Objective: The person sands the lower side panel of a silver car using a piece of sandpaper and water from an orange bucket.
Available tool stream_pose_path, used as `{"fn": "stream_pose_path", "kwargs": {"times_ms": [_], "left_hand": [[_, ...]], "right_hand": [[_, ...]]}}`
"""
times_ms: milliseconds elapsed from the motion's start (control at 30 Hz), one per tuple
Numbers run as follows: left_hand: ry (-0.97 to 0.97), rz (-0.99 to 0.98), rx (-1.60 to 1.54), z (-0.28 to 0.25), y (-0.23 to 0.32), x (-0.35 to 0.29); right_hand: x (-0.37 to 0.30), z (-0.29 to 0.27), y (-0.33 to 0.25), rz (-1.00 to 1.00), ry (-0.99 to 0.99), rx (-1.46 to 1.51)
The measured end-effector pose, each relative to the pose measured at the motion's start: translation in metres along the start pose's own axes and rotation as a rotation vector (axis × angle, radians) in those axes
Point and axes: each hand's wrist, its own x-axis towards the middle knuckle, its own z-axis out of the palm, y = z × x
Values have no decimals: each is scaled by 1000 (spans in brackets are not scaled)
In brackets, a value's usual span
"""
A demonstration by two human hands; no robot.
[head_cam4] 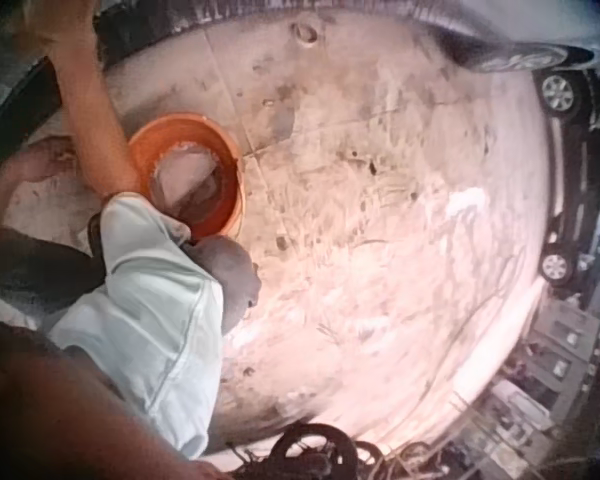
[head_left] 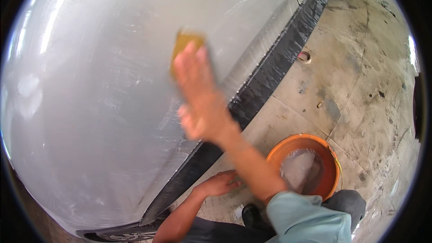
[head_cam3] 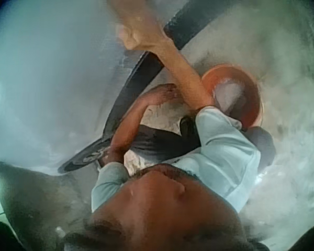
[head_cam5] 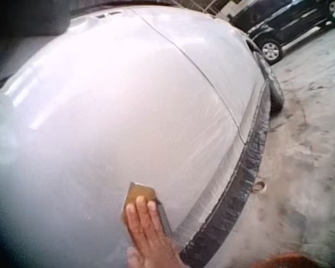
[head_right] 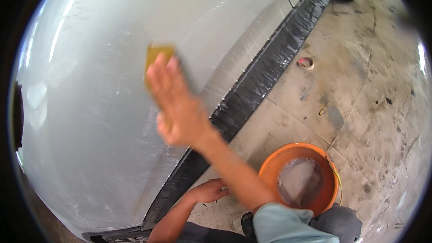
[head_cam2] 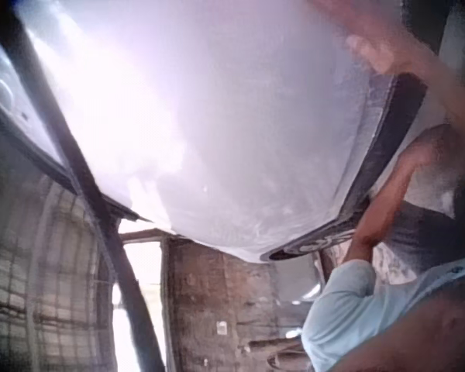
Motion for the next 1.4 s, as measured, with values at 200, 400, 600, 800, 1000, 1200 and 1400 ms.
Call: {"fn": "stream_pose_path", "kwargs": {"times_ms": [200, 400, 600, 800, 1000, 1200, 1400], "left_hand": [[84, -8, -78, -22, 31, -19], [66, -88, -111, -19, 34, -19], [85, -24, -64, -15, 23, -18], [60, 16, -60, -8, 27, -12], [87, -84, -161, -28, 30, -41], [115, -11, -84, -24, 41, -40], [113, 5, -111, -26, 43, -32]], "right_hand": [[74, -71, 130, 279, 181, 256], [15, -17, 32, -85, 63, -8], [78, -60, 124, 185, 387, 161], [44, -22, 9, -151, 114, -161], [66, -51, 116, 246, 284, -41], [54, -35, 65, -46, 171, -85], [65, -41, 86, 246, 236, 200]]}}
